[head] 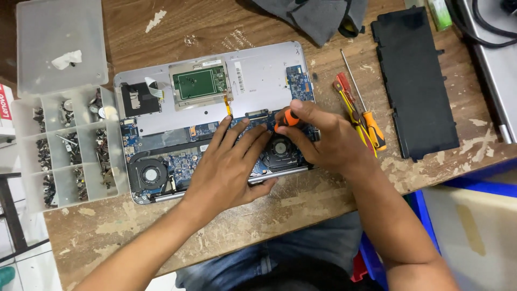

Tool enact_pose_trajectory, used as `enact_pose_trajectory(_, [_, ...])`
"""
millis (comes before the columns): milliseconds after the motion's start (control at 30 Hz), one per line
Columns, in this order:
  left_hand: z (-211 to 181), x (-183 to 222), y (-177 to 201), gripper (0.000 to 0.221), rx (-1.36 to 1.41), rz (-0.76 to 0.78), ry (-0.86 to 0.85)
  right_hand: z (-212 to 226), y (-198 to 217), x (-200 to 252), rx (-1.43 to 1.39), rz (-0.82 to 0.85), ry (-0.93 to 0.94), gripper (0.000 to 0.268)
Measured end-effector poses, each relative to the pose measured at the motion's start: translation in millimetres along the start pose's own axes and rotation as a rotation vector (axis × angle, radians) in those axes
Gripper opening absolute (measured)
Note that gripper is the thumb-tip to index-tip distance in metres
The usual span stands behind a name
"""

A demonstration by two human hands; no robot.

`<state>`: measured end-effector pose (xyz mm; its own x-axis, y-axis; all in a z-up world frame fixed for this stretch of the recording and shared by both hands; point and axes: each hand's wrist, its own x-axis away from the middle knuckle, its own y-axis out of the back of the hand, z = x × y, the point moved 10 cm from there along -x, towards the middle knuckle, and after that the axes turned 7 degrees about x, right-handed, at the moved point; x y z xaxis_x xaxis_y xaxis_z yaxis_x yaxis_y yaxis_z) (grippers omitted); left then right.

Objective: Connecting internal cables and fastening screws on a laptop motherboard during a repair process.

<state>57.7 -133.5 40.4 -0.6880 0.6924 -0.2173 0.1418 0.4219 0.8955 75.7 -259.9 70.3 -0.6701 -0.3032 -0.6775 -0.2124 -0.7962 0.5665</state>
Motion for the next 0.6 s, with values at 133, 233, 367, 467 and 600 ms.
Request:
enact_pose_trajectory(133, [-0.1,0.2,-0.4,0.075,-0.001,-0.012,-0.004,3.7,-0.6,-0.9,0.020,0.003,0.031,0.056])
enact_pose_trajectory(233, [-0.3,0.3,-0.5,0.075,0.006,-0.013,-0.005,3.6,-1.4,-0.7,-0.018,0.030,0.037,0.055])
enact_pose_trajectory(367, [0.0,-0.9,-0.1,0.074,0.020,-0.002,0.007,15.1,-1.7,-8.5,-0.062,0.101,0.047,0.050])
enact_pose_trajectory(467, [-1.1,-3.1,3.4,0.073,0.014,0.004,0.015,28.8,-0.1,-21.3,-0.172,0.150,0.064,0.051])
enact_pose_trajectory(600, [-1.3,-3.2,4.8,0.073,0.019,0.019,0.026,28.8,2.4,-25.9,-0.214,0.184,0.070,0.048])
